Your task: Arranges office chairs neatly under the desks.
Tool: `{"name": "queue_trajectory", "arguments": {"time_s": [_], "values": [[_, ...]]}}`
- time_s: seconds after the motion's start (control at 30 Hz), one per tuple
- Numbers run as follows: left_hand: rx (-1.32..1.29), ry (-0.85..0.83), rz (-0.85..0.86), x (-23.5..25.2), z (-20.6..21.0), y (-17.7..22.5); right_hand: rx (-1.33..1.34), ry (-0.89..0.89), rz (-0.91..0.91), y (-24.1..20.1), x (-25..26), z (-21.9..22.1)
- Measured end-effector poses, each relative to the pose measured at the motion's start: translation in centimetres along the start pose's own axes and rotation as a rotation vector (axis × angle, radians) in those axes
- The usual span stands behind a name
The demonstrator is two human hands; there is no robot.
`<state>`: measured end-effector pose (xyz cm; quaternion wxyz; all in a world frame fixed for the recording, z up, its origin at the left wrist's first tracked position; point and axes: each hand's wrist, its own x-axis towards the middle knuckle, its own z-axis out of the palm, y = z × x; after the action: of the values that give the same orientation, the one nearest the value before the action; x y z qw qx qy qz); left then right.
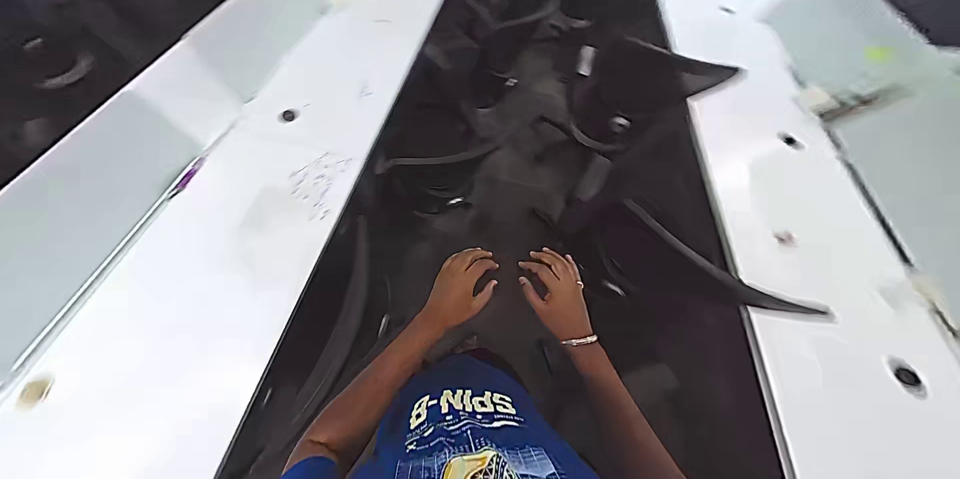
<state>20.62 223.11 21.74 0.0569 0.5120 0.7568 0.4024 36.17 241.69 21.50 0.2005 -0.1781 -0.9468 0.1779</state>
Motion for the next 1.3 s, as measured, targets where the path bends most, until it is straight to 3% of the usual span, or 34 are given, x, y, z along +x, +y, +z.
{"name": "queue_trajectory", "arguments": {"time_s": [0.13,0.27,0.43,0.6,0.87,0.97,1.07,1.17,1.3], "values": [[-0.098,-0.238,0.256,6.1,8.1,5.1,-0.147,0.161,0.307,6.2,-6.2,-5.7],[-0.155,-0.435,0.500,10.3,15.7,12.1,-0.234,0.280,0.593,9.6,-12.2,-9.6],[-0.226,-0.647,0.779,11.2,22.5,19.2,-0.299,0.370,0.924,10.1,-19.1,-12.5],[-0.278,-0.964,1.063,9.0,27.9,22.4,-0.327,0.454,1.305,7.2,-25.2,-12.4],[-0.453,-1.368,1.384,1.7,30.3,24.4,-0.457,0.583,1.770,-1.9,-34.4,-9.3],[-0.429,-1.532,1.444,-0.9,29.6,24.8,-0.497,0.669,1.924,-5.2,-40.2,-8.0],[-0.385,-1.651,1.497,-3.8,29.3,25.6,-0.453,0.626,2.034,-7.9,-45.4,-7.7],[-0.290,-1.723,1.540,-7.0,29.2,27.0,-0.448,0.495,2.000,-9.1,-48.3,-7.3],[-0.160,-1.738,1.511,-11.2,29.6,28.1,-0.600,0.424,1.765,-7.8,-48.8,-5.0]]}}
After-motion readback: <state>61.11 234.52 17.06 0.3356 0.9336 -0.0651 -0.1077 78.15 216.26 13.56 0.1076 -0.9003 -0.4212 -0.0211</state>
